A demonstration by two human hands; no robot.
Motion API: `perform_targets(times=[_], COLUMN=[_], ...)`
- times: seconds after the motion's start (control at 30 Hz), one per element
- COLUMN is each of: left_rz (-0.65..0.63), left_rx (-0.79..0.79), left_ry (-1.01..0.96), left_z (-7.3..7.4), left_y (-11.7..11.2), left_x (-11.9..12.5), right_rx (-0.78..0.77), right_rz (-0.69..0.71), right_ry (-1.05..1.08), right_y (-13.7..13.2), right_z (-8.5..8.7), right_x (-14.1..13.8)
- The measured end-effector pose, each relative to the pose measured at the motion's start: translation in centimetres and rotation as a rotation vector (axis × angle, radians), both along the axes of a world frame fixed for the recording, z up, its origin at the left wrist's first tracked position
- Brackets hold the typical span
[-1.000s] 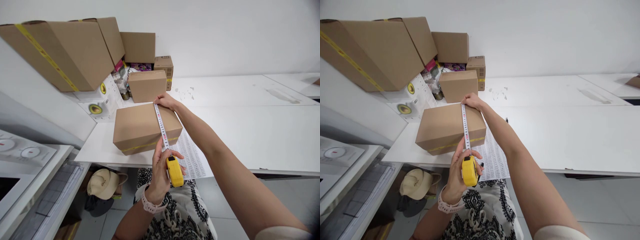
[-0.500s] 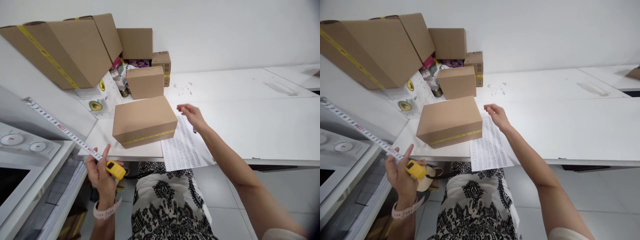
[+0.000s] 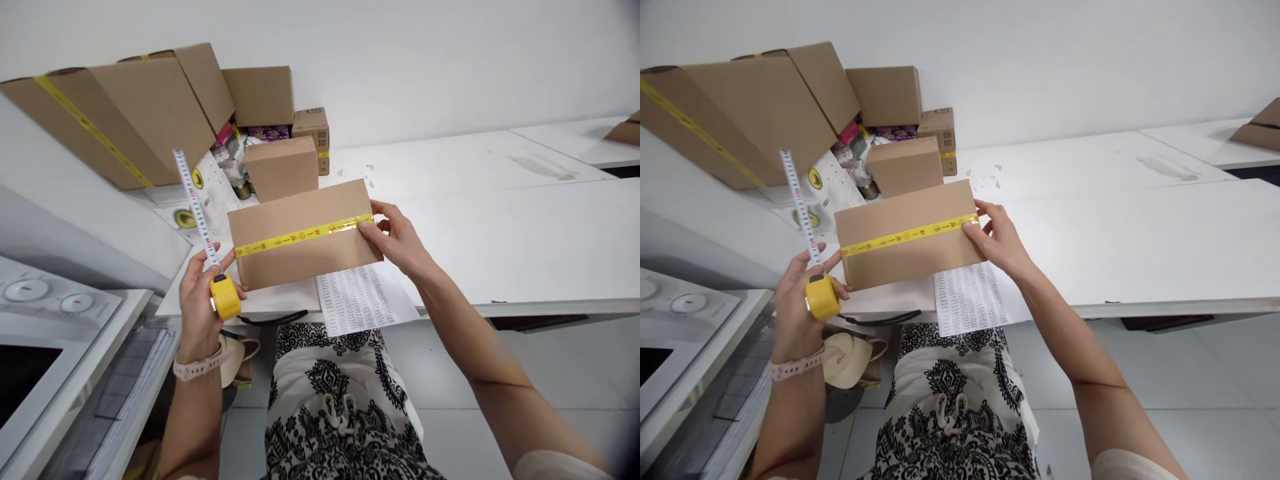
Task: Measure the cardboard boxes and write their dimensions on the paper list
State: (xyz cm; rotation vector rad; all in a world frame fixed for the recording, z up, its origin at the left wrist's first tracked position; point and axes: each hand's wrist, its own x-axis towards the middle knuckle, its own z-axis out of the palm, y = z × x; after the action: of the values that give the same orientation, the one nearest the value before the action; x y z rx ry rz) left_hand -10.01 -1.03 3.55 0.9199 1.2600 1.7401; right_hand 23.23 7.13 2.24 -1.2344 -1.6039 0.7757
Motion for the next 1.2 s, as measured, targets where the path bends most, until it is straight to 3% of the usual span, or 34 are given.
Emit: perform_targets(times=[0.1, 0.2, 0.27, 0.37, 0.47, 0.57, 0.67, 0.8, 1.0, 1.2], left_rz=[0.024, 0.046, -0.144, -0.471, -0.598, -0.631, -0.649, -0.680, -0.684, -0.700], left_rx=[0.035, 0.146, 0.089, -0.133, -0.280, -0.303, -0.302, -0.285, -0.292, -0.319], left_ry=[0.014, 0.067, 0.044, -0.026, -0.059, -0.101, -0.139, -0.194, -0.259, -0.286], left_z=[1.1, 2.2, 2.8, 2.9, 2.2, 2.0, 2.5, 2.8, 2.0, 0.7], left_y=[0.1, -1.8, -3.4, -4.1, -2.5, -0.3, 1.1, 2.3, 3.0, 1.6], left_x=[1.1, 3.7, 5.9, 8.7, 10.0, 10.3, 10.6, 11.8, 12.6, 12.7], right_rx=[-0.080, -0.103, -0.068, -0.014, 0.004, 0.094, 0.228, 0.168, 0.006, -0.002], right_rz=[-0.040, -0.052, -0.073, -0.107, -0.148, -0.111, 0.017, 0.180, 0.189, 0.214], right_ry=[0.044, 0.075, 0.055, -0.035, -0.200, -0.348, -0.342, -0.244, -0.318, -0.257], right_y=[0.9, 2.5, 4.2, 7.2, 10.0, 12.2, 14.0, 15.8, 16.2, 16.0], right_z=[-0.4, -0.7, -0.8, -0.7, -0.2, 1.1, 2.8, 4.2, 3.6, 3.1], right_x=[-0.3, -0.9, -1.3, -1.7, -1.6, -1.6, -2.5, -4.9, -6.5, -6.3])
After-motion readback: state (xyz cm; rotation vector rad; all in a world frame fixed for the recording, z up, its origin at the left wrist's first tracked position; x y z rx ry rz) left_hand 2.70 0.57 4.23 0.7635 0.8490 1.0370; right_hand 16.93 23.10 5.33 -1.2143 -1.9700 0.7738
